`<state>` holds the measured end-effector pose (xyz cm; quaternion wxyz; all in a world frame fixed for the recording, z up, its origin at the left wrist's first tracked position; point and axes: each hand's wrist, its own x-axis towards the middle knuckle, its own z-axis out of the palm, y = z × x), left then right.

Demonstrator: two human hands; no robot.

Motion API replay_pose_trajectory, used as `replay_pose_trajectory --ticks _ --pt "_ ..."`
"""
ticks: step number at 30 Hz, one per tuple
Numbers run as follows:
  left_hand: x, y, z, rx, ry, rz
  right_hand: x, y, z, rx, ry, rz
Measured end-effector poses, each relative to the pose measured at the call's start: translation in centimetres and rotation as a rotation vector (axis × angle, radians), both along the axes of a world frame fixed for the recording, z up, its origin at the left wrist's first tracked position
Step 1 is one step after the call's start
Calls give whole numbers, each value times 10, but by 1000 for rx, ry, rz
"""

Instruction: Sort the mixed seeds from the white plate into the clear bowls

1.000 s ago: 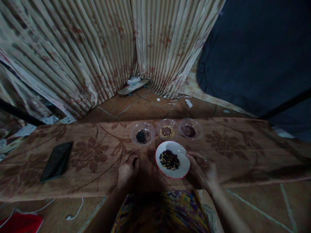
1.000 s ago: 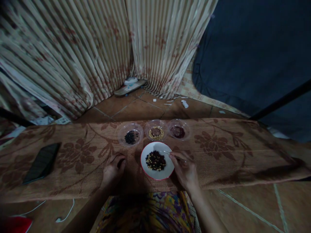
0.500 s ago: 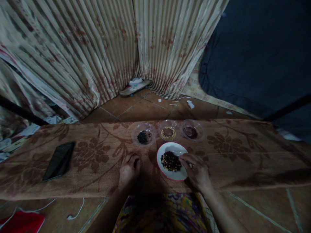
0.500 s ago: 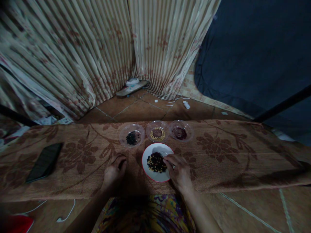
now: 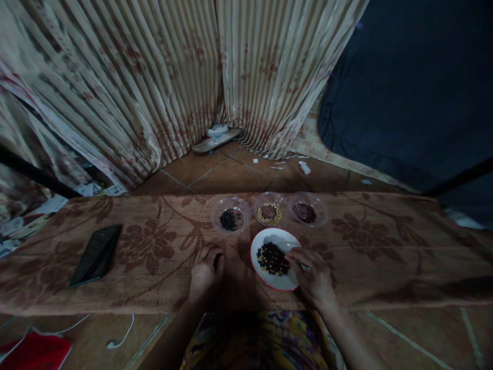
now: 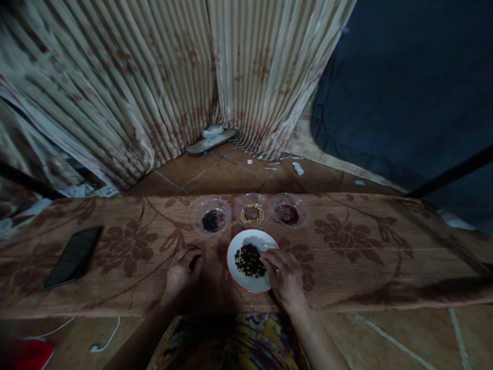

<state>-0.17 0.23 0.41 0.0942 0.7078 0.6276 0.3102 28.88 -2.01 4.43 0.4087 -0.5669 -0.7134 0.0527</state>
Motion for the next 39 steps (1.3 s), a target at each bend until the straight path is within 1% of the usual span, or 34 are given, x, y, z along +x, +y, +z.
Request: replay_pose_trajectory --ticks 5,7,10,12,14,17,20,22,26,29,33,36,39 --pt "0 -1 1 -12 -2 -7 1 -1 2 19 20 -5" --pt "-1 0 1 -8 3 -12 4 -3 7 31 42 -23" --pt "-2 1 0 3 11 -11 16 0 21 32 91 -92" --pt "-3 1 -1 6 17 -15 30 8 33 68 100 -170" --pt "-4 2 -1 21 23 -17 48 23 42 149 95 -258" --pt "-5 4 -3 32 40 -15 73 46 48 206 147 -339" --pt "-6 5 -5 40 51 -15 82 56 45 161 237 -358" --pt "-7 5 -6 39 51 -25 78 51 41 128 291 -345" --pt "-6 4 -5 21 58 -20 58 24 32 63 421 -348" --pt "-5 4 -5 -2 63 -21 47 3 27 -75 492 -321" --pt "-4 4 -4 -16 48 -22 42 -18 24 -282 432 -202" --pt "-3 3 -2 -11 39 -22 38 -26 28 -362 351 -129" --pt "-2 2 -1 -12 25 -20 33 -29 34 -395 316 -102"
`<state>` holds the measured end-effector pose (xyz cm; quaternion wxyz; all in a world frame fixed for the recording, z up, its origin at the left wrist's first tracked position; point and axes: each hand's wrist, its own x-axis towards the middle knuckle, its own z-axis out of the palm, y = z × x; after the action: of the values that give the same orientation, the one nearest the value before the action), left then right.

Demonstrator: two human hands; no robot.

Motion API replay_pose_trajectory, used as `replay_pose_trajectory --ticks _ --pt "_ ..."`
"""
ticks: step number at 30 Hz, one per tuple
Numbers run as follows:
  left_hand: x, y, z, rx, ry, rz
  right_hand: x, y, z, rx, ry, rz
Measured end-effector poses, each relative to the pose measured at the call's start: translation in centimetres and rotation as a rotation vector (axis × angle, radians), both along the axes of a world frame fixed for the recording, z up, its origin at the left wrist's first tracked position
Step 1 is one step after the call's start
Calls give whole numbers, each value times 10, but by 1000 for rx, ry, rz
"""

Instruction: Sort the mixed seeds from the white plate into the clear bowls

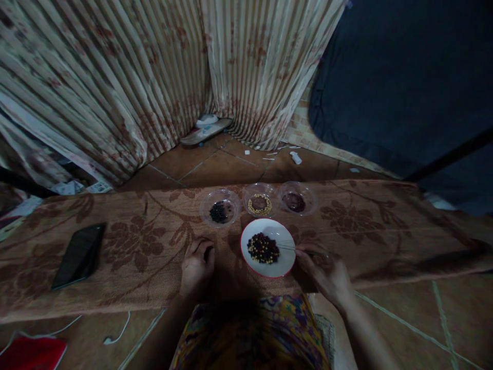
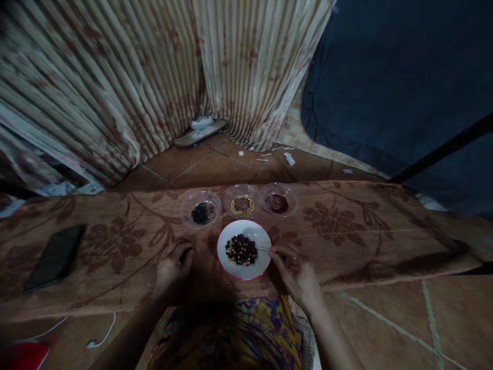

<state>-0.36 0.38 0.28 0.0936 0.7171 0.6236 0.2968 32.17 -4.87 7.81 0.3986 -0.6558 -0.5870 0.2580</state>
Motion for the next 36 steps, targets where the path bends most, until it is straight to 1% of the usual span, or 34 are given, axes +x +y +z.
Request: replay_pose_trajectory --ticks 5,9,16,23,27,31,34,36 --pt "1 -1 0 -11 -9 4 -4 -2 3 -19 -31 24" --pt "0 0 0 -17 -8 -5 -4 -3 2 -19 -42 -7" --pt "1 0 1 -29 -21 2 -6 -2 -6 -1 -36 -27" --pt "1 -1 3 -31 -17 3 -1 -2 -12 31 -78 -11" --pt "1 -1 3 -38 -12 8 -1 -2 -10 48 -72 -12" --pt "1 0 1 -34 -14 4 0 -3 -7 64 -40 -41" --pt "0 0 0 -20 -19 3 5 1 -1 127 -23 -82" --pt "0 0 -1 -5 -20 4 13 11 6 205 -32 -137"
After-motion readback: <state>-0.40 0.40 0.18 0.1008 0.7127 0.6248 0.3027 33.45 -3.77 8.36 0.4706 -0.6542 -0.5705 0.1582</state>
